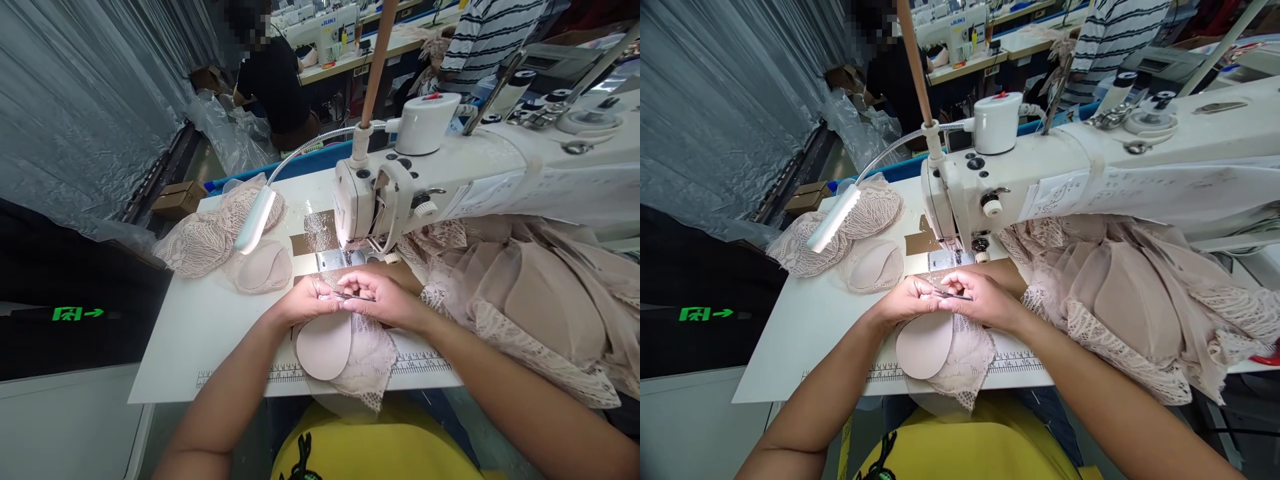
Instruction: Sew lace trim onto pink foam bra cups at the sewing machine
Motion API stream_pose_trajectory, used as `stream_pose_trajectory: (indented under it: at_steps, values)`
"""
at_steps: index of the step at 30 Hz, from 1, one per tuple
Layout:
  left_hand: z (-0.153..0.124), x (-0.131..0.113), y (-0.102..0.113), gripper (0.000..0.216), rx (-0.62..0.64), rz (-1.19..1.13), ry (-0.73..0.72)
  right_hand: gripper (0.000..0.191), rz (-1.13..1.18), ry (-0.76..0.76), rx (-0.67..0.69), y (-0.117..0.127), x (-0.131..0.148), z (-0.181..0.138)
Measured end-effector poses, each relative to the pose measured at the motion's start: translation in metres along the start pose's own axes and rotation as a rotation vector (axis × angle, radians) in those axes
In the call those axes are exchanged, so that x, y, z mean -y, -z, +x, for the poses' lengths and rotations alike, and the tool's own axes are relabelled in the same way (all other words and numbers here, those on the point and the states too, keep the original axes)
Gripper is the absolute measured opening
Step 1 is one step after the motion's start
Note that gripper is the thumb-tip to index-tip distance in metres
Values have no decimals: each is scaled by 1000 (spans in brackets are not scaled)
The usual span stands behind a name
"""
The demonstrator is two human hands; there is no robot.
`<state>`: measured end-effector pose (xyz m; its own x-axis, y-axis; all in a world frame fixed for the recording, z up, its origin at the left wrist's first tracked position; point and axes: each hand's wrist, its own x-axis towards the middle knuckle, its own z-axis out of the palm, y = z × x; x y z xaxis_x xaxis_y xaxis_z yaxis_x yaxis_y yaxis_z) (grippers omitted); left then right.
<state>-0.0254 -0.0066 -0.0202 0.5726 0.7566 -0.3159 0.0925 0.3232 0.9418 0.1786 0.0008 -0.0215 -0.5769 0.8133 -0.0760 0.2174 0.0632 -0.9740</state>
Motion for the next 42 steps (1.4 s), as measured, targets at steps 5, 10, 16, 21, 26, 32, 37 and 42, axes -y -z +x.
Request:
stream_pose_trajectory:
  at_steps: [5, 10, 16, 21, 26, 32, 37, 42]
  values:
    - [-5, -2, 3, 37, -9, -17, 6, 34, -117, 15, 10, 4, 1, -2]
    - [-9, 0, 5, 36, -82, -22, 43, 27, -251, 63, -47, 13, 1, -5]
    - [-6, 0, 2, 35, -76, -13, 42, 20, -254, 67, -23, 7, 5, -4]
    - [-6, -1, 2, 38, -77, 17, 55, 19, -257, 65, -162, 5, 1, -3]
    - [-6, 3, 4, 36, -60, -23, 50, 23, -243, 92, -72, 12, -2, -6]
    - [-6, 4, 5, 35, -51, -9, 43, 21, -264, 123, -31, 12, -1, -6]
    - [-7, 2, 5, 37, -53, -13, 37, 21, -275, 107, -28, 13, 0, -8]
    - [-6, -2, 2, 34, -35, -7, 39, 19, -251, 128, -2, 9, 6, -8]
